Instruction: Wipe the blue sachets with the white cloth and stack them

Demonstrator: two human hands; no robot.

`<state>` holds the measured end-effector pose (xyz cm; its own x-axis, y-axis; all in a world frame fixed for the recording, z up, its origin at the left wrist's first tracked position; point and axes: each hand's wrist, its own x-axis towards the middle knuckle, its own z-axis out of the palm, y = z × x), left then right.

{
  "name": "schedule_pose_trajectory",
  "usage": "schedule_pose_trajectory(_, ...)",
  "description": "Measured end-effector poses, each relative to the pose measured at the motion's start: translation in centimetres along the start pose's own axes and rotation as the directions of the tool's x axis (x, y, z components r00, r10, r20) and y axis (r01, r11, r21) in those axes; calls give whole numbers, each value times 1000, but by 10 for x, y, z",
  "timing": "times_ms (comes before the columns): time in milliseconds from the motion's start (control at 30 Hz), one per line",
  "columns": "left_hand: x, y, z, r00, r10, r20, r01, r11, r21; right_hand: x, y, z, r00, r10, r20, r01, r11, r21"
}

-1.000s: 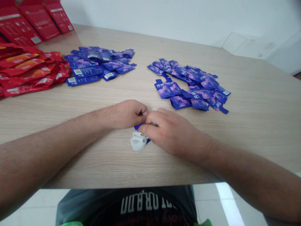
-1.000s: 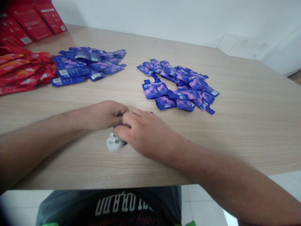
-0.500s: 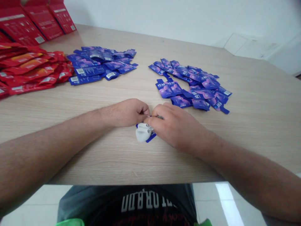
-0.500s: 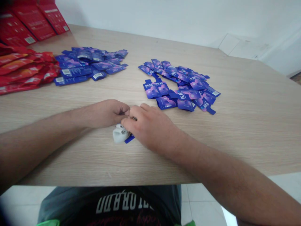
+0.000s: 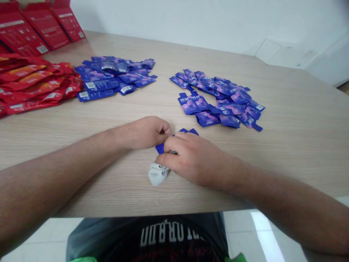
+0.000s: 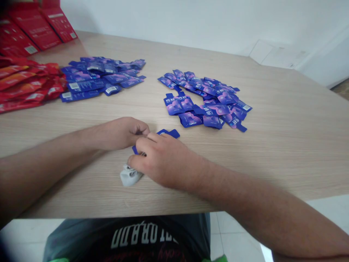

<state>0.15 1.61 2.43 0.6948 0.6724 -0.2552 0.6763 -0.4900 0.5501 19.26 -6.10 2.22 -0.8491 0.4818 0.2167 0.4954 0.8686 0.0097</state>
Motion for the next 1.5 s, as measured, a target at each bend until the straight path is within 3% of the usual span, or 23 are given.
schedule_pose_trajectory(67, 0, 0, 0, 1000, 3, 0, -3, 1000, -2, -1, 1, -1, 999, 29, 17, -29, 1000, -4)
schedule_pose_trajectory(167, 0, 0, 0, 1000, 10, 1, -10, 1000, 0, 0, 3, 0, 989, 136, -64, -139, 990, -39)
schedule_pose_trajectory(233, 0, 0, 0, 1000, 8, -3, -8, 1000, 6, 0, 3, 0, 992, 100, -76, -103, 994, -24)
schedule_pose_trajectory(333, -1, 0, 0, 1000, 5, -11, -5, 1000, 8, 0, 1, 0, 1000, 9, -2, -9, 1000, 14)
schedule_pose_trajectory(500, -1, 1, -1, 1000, 8, -8, -7, 1000, 17, 0, 2, 0, 987, 150, -60, -153, 988, -37)
schedule_pose_trajectory(600, -1, 0, -1, 1000, 18, -11, -17, 1000, 14, -1, 3, -1, 1000, 20, 1, -20, 1000, 7)
schedule_pose_trajectory(667, -1, 0, 0, 1000, 27, -4, -27, 1000, -4, -2, 5, -1, 999, -5, 48, 4, 1000, 27)
schedule_pose_trajectory(800, -1, -2, 0, 1000, 13, -1, -13, 1000, -12, -1, 6, 1, 988, 144, -61, -145, 989, 0)
schedule_pose_trajectory(867, -1, -2, -1, 1000, 7, -7, -7, 1000, -4, -1, 6, 0, 996, 73, -58, -73, 997, 13)
schedule_pose_trajectory(967, -1, -1, 0, 1000, 16, 6, -16, 1000, 12, -7, 13, -2, 997, -44, 58, 41, 998, 54)
schedule_pose_trajectory(1033, -2, -1, 0, 1000, 18, 8, -18, 999, 29, -11, 25, -3, 997, 32, 73, -36, 998, 54)
schedule_pose_trajectory(1133, -2, -1, 0, 1000, 13, -2, -13, 999, 53, -15, 41, -2, 980, 199, -14, -198, 978, 71)
schedule_pose_trajectory(1300, -1, -3, 1, 999, 8, 46, -9, 1000, 20, -18, 45, 0, 995, 96, 39, -101, 985, 137)
schedule_pose_trajectory(1400, -1, -6, 1, 999, 18, 32, -18, 1000, 15, -21, 52, -3, 983, 183, 9, -182, 970, 164)
schedule_pose_trajectory(1500, -4, -8, -5, 1000, -11, -11, 11, 1000, 17, -23, 61, -9, 957, 260, -132, -237, 957, 166)
